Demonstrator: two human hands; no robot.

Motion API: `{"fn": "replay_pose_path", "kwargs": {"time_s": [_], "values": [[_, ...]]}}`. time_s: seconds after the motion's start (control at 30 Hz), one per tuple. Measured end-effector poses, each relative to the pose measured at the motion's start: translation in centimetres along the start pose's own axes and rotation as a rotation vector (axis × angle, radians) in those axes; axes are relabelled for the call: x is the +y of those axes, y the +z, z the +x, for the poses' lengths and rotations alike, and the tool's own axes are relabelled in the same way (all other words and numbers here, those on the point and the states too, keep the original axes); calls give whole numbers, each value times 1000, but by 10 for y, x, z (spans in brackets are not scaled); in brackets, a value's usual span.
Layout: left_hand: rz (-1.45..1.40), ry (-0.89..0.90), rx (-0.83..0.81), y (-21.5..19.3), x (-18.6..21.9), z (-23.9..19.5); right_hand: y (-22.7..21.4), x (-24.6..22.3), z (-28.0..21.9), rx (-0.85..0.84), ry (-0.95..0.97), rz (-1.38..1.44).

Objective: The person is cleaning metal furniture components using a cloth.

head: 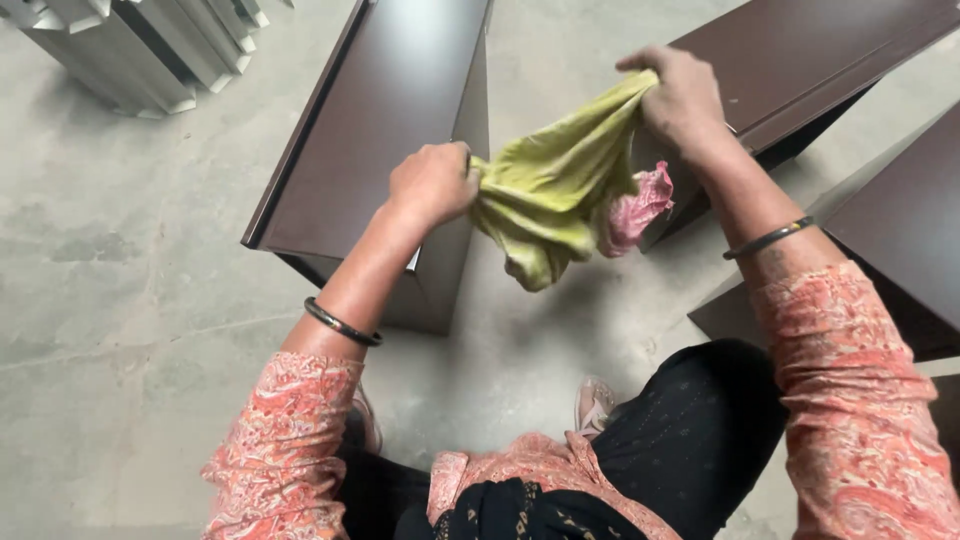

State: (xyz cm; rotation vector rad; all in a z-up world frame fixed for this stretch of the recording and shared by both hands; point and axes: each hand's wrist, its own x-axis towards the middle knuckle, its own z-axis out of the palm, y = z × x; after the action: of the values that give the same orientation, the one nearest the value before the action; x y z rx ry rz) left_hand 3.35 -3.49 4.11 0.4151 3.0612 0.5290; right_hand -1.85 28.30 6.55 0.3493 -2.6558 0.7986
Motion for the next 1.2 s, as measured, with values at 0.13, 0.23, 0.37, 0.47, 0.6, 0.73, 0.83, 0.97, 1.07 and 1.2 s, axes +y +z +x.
{"fn": "replay_pose_path", "kwargs": {"time_s": [0.13, 0.23, 0.37, 0.47, 0.6, 0.73, 0.83, 0.97, 1.07, 1.2], "values": [[-106, -122, 117, -14, 19, -25, -17, -27, 4, 8, -46, 511], [-276, -31, 200, 45, -11, 5, -22, -54, 4, -116, -30, 917], [-703, 226, 192, 130, -35, 29, -46, -99, -16, -145, -76, 1190], [-705, 119, 176, 190, -24, 23, -58, -83, -13, -145, -205, 1293], [-1184, 182, -134, 203, -3, 2, -52, -59, -7, -89, -184, 1444], [-1631, -257, -395, 157, 9, -10, -36, -22, -10, 86, 203, 1500], [-1987, 20, -420, 110, 14, -17, 10, 50, -26, 81, 454, 1379], [-2083, 192, -423, 65, 22, -19, 89, 102, -71, -143, 863, 992], [-1983, 249, -237, 65, 27, -20, 102, 33, -111, -345, 1043, 941], [-1966, 338, -34, 82, 38, -26, 85, -45, -132, -616, 945, 1041]]}}
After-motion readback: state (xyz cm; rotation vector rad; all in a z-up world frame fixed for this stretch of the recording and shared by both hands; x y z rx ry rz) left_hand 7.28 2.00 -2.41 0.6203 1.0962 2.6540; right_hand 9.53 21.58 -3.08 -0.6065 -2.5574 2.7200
